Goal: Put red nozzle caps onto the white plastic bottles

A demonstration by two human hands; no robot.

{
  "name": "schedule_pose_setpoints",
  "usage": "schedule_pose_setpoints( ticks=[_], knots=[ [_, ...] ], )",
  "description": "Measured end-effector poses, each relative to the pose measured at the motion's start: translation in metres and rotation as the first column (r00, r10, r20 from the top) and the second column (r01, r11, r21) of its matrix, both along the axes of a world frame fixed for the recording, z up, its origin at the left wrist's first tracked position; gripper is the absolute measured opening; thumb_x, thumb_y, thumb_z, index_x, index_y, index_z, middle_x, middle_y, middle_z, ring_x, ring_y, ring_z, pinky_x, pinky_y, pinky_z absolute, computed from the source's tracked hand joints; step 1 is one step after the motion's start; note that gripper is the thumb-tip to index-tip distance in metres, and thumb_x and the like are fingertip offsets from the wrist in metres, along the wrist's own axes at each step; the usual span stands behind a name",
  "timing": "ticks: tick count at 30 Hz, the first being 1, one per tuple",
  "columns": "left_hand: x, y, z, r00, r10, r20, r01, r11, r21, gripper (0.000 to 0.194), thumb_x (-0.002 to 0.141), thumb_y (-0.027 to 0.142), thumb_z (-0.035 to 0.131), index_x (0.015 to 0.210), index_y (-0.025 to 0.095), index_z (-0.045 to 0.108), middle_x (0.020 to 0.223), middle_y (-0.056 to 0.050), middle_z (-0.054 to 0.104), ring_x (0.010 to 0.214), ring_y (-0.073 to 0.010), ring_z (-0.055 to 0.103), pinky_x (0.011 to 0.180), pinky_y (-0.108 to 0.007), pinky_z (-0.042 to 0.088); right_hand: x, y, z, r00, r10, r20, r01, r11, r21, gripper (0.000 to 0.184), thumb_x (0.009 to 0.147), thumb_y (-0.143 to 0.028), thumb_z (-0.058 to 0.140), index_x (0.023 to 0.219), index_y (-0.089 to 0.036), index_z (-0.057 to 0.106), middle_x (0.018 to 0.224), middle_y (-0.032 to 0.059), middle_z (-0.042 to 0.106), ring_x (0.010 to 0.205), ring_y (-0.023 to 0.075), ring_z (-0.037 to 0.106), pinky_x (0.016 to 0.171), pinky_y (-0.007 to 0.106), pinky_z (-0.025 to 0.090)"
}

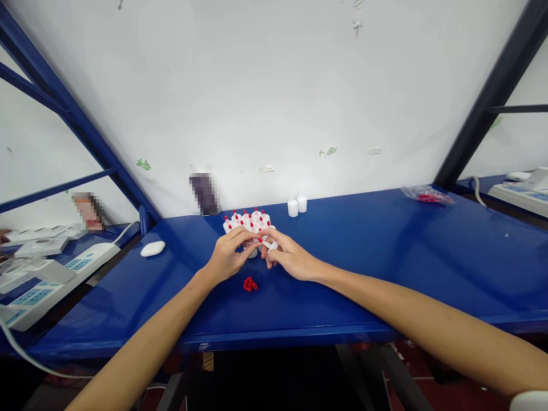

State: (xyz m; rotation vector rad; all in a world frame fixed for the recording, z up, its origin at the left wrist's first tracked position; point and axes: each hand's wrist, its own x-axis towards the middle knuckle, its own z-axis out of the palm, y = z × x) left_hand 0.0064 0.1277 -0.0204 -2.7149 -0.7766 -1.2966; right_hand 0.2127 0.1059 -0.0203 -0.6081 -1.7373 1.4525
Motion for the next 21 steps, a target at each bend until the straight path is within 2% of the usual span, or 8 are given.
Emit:
schedule_pose_setpoints(
  ticks=[3,6,9,12,15,18,21],
  knots=[
    [0.000,0.000,0.001,1.000,-0.007,0.017,0.007,1.000,0.010,0.019,0.094,0.024,0.057,0.110,0.018,0.066,0.092,-0.007,0.066,0.079,-0.0147,0.062,0.072,-0.027,0.051,-0.001,0.001,-0.001,1.000,0.013,-0.019,-0.013,1.000,0.008,0.039,0.081,-0.013,0.052,0.120,-0.020,0.051,0.085,-0.0023,0.057,0.068,0.0121,0.059,0.064,0.028,0.043],
    [0.000,0.000,0.002,1.000,-0.004,0.019,0.004,1.000,0.021,0.019,0.094,0.022,0.056,0.110,0.017,0.067,0.095,-0.008,0.067,0.083,-0.0158,0.063,0.075,-0.029,0.052,-0.001,0.004,-0.001,0.998,0.006,-0.061,-0.009,0.999,-0.040,0.046,0.082,-0.018,0.059,0.128,-0.019,0.050,0.086,-0.0010,0.059,0.070,0.0139,0.063,0.065,0.029,0.046],
    [0.001,-0.002,0.004,1.000,0.006,0.010,-0.007,1.000,0.012,0.021,0.092,0.023,0.058,0.110,0.016,0.066,0.098,-0.009,0.067,0.087,-0.0175,0.064,0.078,-0.031,0.053,-0.001,0.005,-0.001,0.997,-0.015,-0.078,0.010,0.998,-0.063,0.064,0.083,-0.026,0.067,0.141,-0.019,0.041,0.094,0.0024,0.063,0.079,0.0172,0.066,0.075,0.034,0.051],
    [0.002,-0.006,0.007,1.000,-0.014,-0.020,0.013,0.999,-0.045,0.030,0.086,0.023,0.061,0.115,0.015,0.062,0.103,-0.010,0.064,0.090,-0.0196,0.062,0.080,-0.034,0.054,0.000,0.001,-0.003,0.999,-0.033,-0.023,0.032,0.999,-0.014,0.077,0.086,-0.032,0.067,0.151,-0.023,0.029,0.107,0.0052,0.064,0.088,0.0185,0.064,0.086,0.039,0.052],
    [0.001,-0.011,0.011,0.997,-0.055,-0.045,0.051,0.994,-0.095,0.042,0.079,0.023,0.061,0.121,0.017,0.058,0.108,-0.011,0.060,0.095,-0.0220,0.061,0.082,-0.036,0.054,0.000,-0.006,-0.004,1.000,-0.012,0.026,0.011,0.999,0.030,0.077,0.090,-0.037,0.063,0.154,-0.028,0.023,0.118,0.0056,0.060,0.100,0.0193,0.059,0.094,0.040,0.049],
    [0.002,-0.014,0.013,0.993,-0.073,-0.097,0.063,0.993,-0.104,0.054,0.074,0.026,0.064,0.126,0.017,0.052,0.115,-0.012,0.057,0.103,-0.0252,0.058,0.088,-0.040,0.052,-0.001,-0.011,-0.004,0.999,0.008,0.050,-0.010,0.999,0.049,0.071,0.094,-0.040,0.056,0.155,-0.030,0.020,0.116,0.0050,0.058,0.100,0.0200,0.057,0.095,0.041,0.049],
    [0.007,-0.015,0.011,0.991,-0.029,-0.131,0.020,0.997,-0.070,0.050,0.077,0.027,0.062,0.125,0.017,0.049,0.114,-0.012,0.058,0.102,-0.0256,0.058,0.088,-0.040,0.051,-0.002,-0.013,-0.001,0.997,-0.045,0.064,0.040,0.996,0.086,0.067,0.096,-0.043,0.051,0.155,-0.030,0.021,0.122,0.0060,0.055,0.113,0.0233,0.053,0.103,0.045,0.043]
  ],
)
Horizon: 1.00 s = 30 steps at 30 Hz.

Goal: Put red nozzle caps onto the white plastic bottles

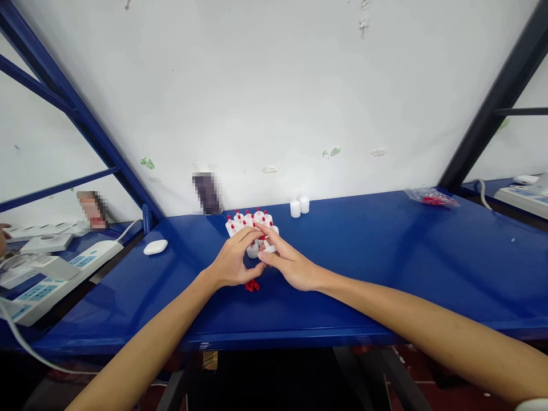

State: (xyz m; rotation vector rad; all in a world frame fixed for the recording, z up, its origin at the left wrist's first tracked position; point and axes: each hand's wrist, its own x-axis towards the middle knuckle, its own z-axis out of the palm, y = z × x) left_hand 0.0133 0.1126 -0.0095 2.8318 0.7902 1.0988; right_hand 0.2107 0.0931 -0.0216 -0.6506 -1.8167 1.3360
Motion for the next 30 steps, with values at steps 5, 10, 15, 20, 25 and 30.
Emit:
schedule_pose_setpoints(
  ticks=[5,10,15,20,25,30],
  knots=[
    [0.008,0.003,-0.006,0.994,0.107,-0.023,-0.106,0.993,0.057,0.027,0.089,0.026,0.047,0.113,0.015,0.049,0.104,-0.013,0.057,0.095,-0.0258,0.056,0.081,-0.040,0.050,-0.001,-0.004,0.005,0.999,0.039,0.031,-0.041,0.997,0.066,0.071,0.096,-0.043,0.050,0.156,-0.034,0.013,0.144,0.0061,0.042,0.135,0.0251,0.037,0.113,0.047,0.031],
    [-0.001,0.011,-0.006,0.982,0.183,0.044,-0.184,0.983,0.027,0.025,0.095,0.024,0.032,0.115,0.014,0.043,0.102,-0.012,0.052,0.091,-0.0241,0.051,0.081,-0.040,0.047,0.000,0.003,0.000,0.997,-0.078,0.004,0.076,0.978,0.196,0.063,0.097,-0.040,0.048,0.153,-0.032,0.020,0.126,0.0080,0.050,0.102,0.0203,0.057,0.095,0.043,0.047],
    [-0.018,0.019,-0.003,0.979,0.192,0.066,-0.190,0.981,-0.037,0.021,0.099,0.027,0.029,0.109,0.016,0.044,0.100,-0.010,0.052,0.091,-0.0223,0.049,0.086,-0.039,0.043,0.020,0.040,-0.005,0.896,-0.443,0.024,0.386,0.807,0.447,0.044,0.095,-0.033,0.045,0.138,-0.024,0.044,0.100,0.0059,0.056,0.086,0.0203,0.057,0.083,0.040,0.050],
    [-0.024,0.023,0.000,0.980,0.191,0.048,-0.187,0.979,-0.079,0.024,0.102,0.031,0.026,0.104,0.017,0.045,0.094,-0.008,0.051,0.086,-0.0210,0.048,0.083,-0.037,0.042,0.054,0.085,-0.013,0.561,-0.762,0.324,0.376,0.583,0.721,0.050,0.092,-0.036,0.044,0.140,-0.021,0.047,0.139,0.0168,0.043,0.122,0.0351,0.047,0.100,0.056,0.041],
    [-0.024,0.023,0.001,0.985,0.171,0.016,-0.168,0.980,-0.102,0.025,0.102,0.033,0.026,0.099,0.018,0.045,0.092,-0.007,0.050,0.085,-0.0212,0.047,0.081,-0.037,0.042,0.067,0.109,-0.022,0.383,-0.780,0.496,0.204,0.595,0.778,0.059,0.095,-0.046,0.037,0.151,-0.028,0.033,0.158,0.0114,0.028,0.143,0.0398,0.023,0.106,0.063,0.033],
    [-0.024,0.022,0.004,0.993,0.121,-0.004,-0.121,0.984,-0.129,0.024,0.102,0.031,0.026,0.101,0.017,0.046,0.097,-0.008,0.052,0.088,-0.0213,0.047,0.083,-0.037,0.042,0.064,0.112,-0.024,0.373,-0.759,0.534,0.137,0.614,0.777,0.059,0.096,-0.047,0.036,0.151,-0.023,0.036,0.157,0.0119,0.033,0.145,0.0365,0.021,0.110,0.058,0.031]
  ],
)
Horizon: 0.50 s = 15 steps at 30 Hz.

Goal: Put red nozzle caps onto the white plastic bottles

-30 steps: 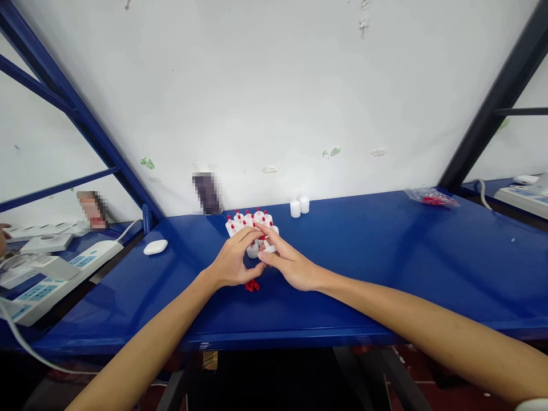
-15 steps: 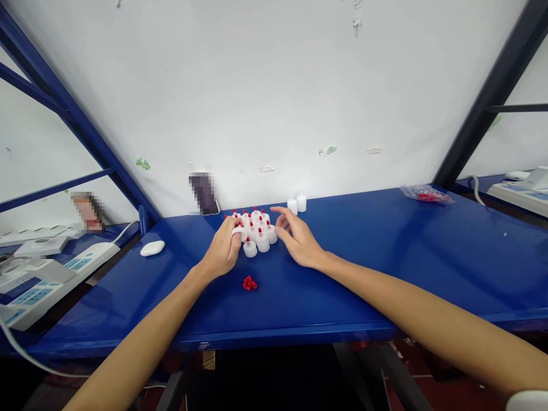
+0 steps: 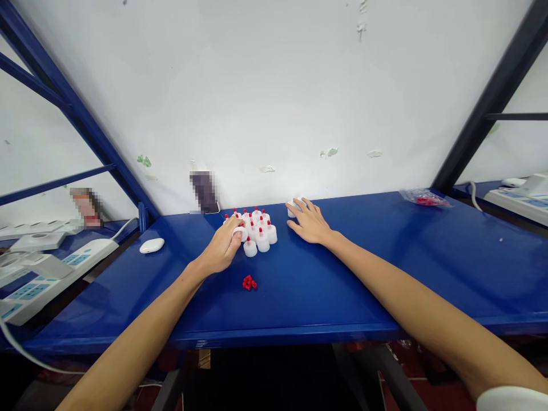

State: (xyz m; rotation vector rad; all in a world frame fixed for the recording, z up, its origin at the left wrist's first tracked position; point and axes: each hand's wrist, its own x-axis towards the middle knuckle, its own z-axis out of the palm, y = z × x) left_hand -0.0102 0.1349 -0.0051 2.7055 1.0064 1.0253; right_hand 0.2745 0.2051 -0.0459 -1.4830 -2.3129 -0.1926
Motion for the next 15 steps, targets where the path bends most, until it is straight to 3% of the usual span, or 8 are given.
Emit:
schedule_pose_setpoints(
  ticks=[4,9,15],
  knots=[
    [-0.002,0.001,0.000,1.000,-0.003,0.005,0.003,1.000,-0.006,0.025,0.102,0.032,0.027,0.102,0.018,0.047,0.099,-0.009,0.054,0.090,-0.0219,0.048,0.084,-0.038,0.042,-0.002,-0.005,0.003,0.996,0.046,-0.078,-0.041,0.997,0.069,0.051,0.096,-0.043,0.038,0.141,-0.023,0.051,0.146,0.0135,0.047,0.137,0.0362,0.034,0.102,0.058,0.038],
    [-0.007,0.003,-0.002,0.999,0.034,-0.017,-0.034,0.999,0.003,0.031,0.101,0.040,0.027,0.105,0.017,0.048,0.098,-0.009,0.054,0.088,-0.0217,0.050,0.082,-0.037,0.043,-0.002,-0.014,0.006,0.968,0.129,-0.214,-0.104,0.986,0.127,0.047,0.095,-0.038,0.041,0.138,-0.022,0.052,0.145,0.0149,0.047,0.131,0.0363,0.041,0.098,0.060,0.040],
    [-0.007,0.001,-0.001,0.990,0.138,0.019,-0.139,0.987,0.080,0.053,0.100,0.052,0.009,0.079,0.019,0.045,0.081,-0.005,0.050,0.075,-0.0200,0.048,0.071,-0.035,0.041,-0.007,-0.024,0.011,0.937,0.184,-0.297,-0.136,0.975,0.175,0.047,0.093,-0.033,0.044,0.138,-0.021,0.051,0.144,0.0154,0.047,0.130,0.0348,0.043,0.101,0.058,0.039]
  ],
)
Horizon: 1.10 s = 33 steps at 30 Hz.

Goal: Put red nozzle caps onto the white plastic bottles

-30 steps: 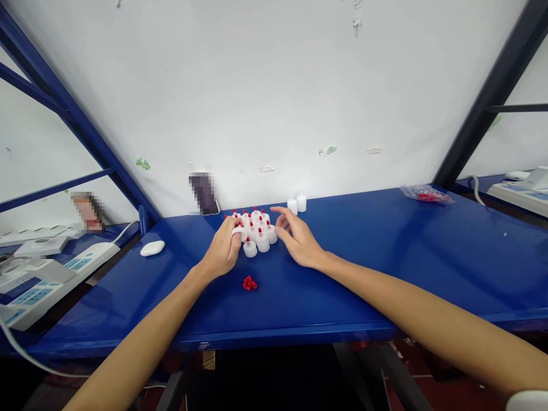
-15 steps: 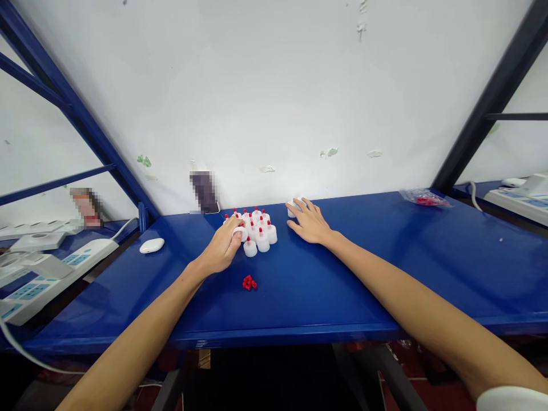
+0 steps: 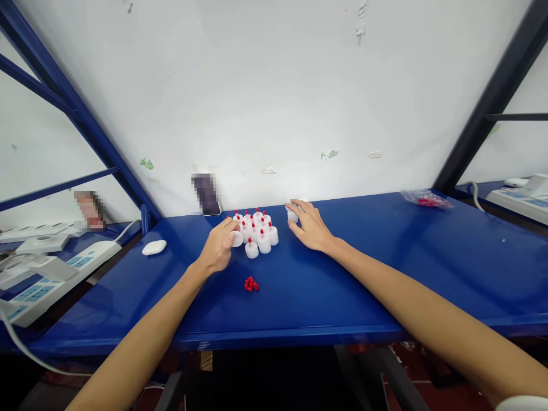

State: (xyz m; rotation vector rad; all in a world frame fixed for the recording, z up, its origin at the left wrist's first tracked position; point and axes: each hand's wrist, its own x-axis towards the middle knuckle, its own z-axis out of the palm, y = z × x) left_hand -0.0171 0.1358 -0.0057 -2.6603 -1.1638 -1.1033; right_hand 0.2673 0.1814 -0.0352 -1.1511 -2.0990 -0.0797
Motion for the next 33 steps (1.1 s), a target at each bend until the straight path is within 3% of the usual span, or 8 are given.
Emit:
schedule_pose_setpoints(
  ticks=[2,7,14,22,27,30,31,33],
  knots=[
    [0.002,-0.001,0.001,0.998,0.050,0.027,-0.050,0.999,0.011,0.052,0.101,0.047,0.008,0.073,0.020,0.042,0.076,-0.004,0.048,0.070,-0.0185,0.046,0.067,-0.033,0.039,-0.002,-0.002,0.001,1.000,0.001,-0.030,-0.002,1.000,-0.005,0.047,0.093,-0.032,0.045,0.138,-0.020,0.050,0.144,0.0155,0.046,0.129,0.0343,0.044,0.102,0.057,0.038],
    [0.006,-0.002,0.002,0.985,0.168,-0.035,-0.168,0.986,-0.009,0.035,0.100,0.032,0.033,0.068,0.019,0.041,0.072,-0.002,0.047,0.068,-0.0162,0.046,0.063,-0.030,0.035,-0.006,-0.007,0.001,0.996,0.035,-0.076,-0.034,0.999,0.011,0.046,0.092,-0.029,0.046,0.137,-0.021,0.051,0.142,0.0140,0.047,0.129,0.0318,0.045,0.105,0.054,0.038],
    [0.003,-0.011,0.012,0.980,-0.078,-0.183,0.057,0.991,-0.120,0.024,0.091,0.030,0.049,0.071,0.018,0.052,0.064,0.002,0.050,0.058,-0.0123,0.045,0.060,-0.026,0.035,-0.014,-0.020,0.005,0.986,0.120,-0.113,-0.118,0.993,0.026,0.042,0.092,-0.027,0.047,0.133,-0.025,0.054,0.136,0.0119,0.052,0.126,0.0307,0.049,0.104,0.053,0.039],
    [0.001,-0.017,0.020,0.946,-0.162,-0.282,0.063,0.942,-0.329,0.033,0.083,0.049,0.062,0.071,0.018,0.068,0.054,0.003,0.054,0.048,-0.0101,0.047,0.053,-0.025,0.033,-0.016,-0.023,0.004,0.976,0.156,-0.151,-0.153,0.988,0.034,0.040,0.091,-0.026,0.047,0.130,-0.026,0.058,0.130,0.0105,0.055,0.122,0.0302,0.051,0.103,0.053,0.042],
    [0.006,-0.020,0.018,0.945,-0.254,-0.204,0.134,0.874,-0.466,0.032,0.085,0.047,0.062,0.080,0.018,0.073,0.055,0.002,0.055,0.048,-0.0090,0.045,0.050,-0.023,0.033,-0.017,-0.024,0.005,0.975,0.154,-0.157,-0.150,0.988,0.039,0.039,0.091,-0.025,0.047,0.128,-0.025,0.059,0.128,0.0112,0.055,0.121,0.0292,0.052,0.103,0.052,0.042],
    [0.014,-0.022,0.014,0.960,-0.274,-0.057,0.198,0.808,-0.554,0.034,0.090,0.045,0.057,0.085,0.016,0.073,0.054,0.002,0.053,0.047,-0.0084,0.042,0.048,-0.022,0.032,-0.018,-0.025,0.005,0.974,0.161,-0.161,-0.158,0.987,0.034,0.039,0.091,-0.025,0.047,0.128,-0.024,0.060,0.127,0.0116,0.055,0.120,0.0295,0.052,0.102,0.052,0.043],
    [0.016,-0.021,0.012,0.969,-0.248,0.016,0.216,0.811,-0.543,0.034,0.091,0.045,0.056,0.085,0.016,0.072,0.055,0.002,0.054,0.048,-0.0085,0.041,0.048,-0.022,0.032,-0.018,-0.025,0.005,0.974,0.162,-0.160,-0.159,0.987,0.033,0.039,0.091,-0.025,0.048,0.128,-0.025,0.059,0.127,0.0115,0.055,0.121,0.0298,0.052,0.103,0.053,0.042],
    [0.016,-0.018,0.010,0.973,-0.143,0.183,0.209,0.882,-0.423,0.034,0.091,0.046,0.056,0.085,0.015,0.070,0.062,0.000,0.058,0.052,-0.0094,0.044,0.049,-0.023,0.034,-0.018,-0.025,0.005,0.974,0.161,-0.162,-0.159,0.987,0.029,0.040,0.091,-0.025,0.048,0.129,-0.026,0.059,0.127,0.0109,0.055,0.121,0.0302,0.051,0.103,0.054,0.042]
  ],
)
